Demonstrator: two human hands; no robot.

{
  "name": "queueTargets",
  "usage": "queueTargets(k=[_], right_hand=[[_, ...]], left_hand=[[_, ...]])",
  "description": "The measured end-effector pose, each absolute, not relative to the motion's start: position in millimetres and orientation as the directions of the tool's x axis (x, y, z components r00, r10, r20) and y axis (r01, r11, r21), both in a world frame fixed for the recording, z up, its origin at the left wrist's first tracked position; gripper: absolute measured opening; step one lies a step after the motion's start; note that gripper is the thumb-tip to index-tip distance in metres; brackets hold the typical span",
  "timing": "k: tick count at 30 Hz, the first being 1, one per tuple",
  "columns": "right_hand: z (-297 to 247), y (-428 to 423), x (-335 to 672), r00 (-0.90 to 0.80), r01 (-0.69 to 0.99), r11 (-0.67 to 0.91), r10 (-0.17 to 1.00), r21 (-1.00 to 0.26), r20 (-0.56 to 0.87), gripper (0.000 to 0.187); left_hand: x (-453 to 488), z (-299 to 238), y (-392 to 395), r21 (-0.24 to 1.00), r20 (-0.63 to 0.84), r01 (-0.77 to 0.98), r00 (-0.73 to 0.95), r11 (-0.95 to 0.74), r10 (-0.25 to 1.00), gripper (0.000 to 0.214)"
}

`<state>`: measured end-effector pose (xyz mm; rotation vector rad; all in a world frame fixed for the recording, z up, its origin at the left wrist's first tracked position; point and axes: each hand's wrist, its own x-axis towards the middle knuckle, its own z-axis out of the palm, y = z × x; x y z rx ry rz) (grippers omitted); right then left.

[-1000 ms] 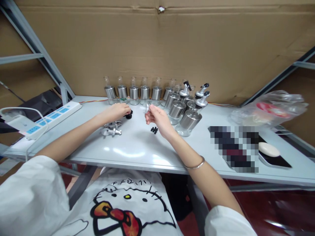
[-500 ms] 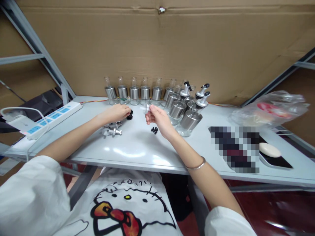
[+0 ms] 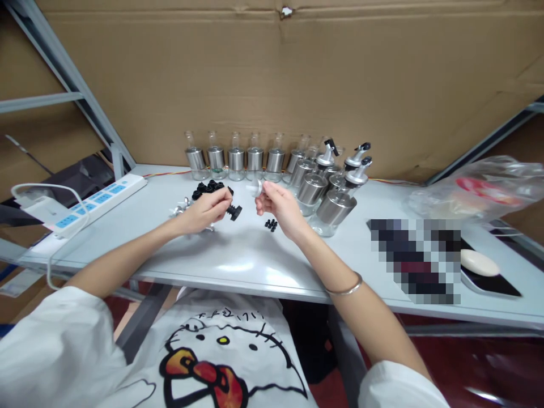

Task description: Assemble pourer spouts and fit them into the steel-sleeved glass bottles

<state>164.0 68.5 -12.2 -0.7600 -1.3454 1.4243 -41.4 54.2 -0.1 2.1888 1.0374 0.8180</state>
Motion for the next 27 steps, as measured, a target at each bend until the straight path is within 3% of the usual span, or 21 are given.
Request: queueTargets(k=[3,7,15,27], right_hand=[[-13,68,164,-0.336,-0.204,0.138,0.92,-0.969,0.202,0.047],[-14,67,163,-0.389,-0.101,0.186,0.897,-0.977,0.21,0.046],[-15,67,163,-0.397,0.081,0.318,0.879,-0.944,0.262,0.049],[-14,61,160,-0.445,0.166,0.374,0.854,-0.913,0.269,0.049]], left_hand=[[-39,-16,54,0.944,0.128,0.211,0.474,-0.254,0.871,0.021],[-42,-26,66,0.999,0.043,-0.033,0.41,-0.032,0.911,0.025],[-39,-26,63,0.992,0.115,-0.086,0.409,-0.087,0.905,0.03],[-39,-26,54,0.974,0.216,-0.034,0.44,-0.224,0.871,0.036]])
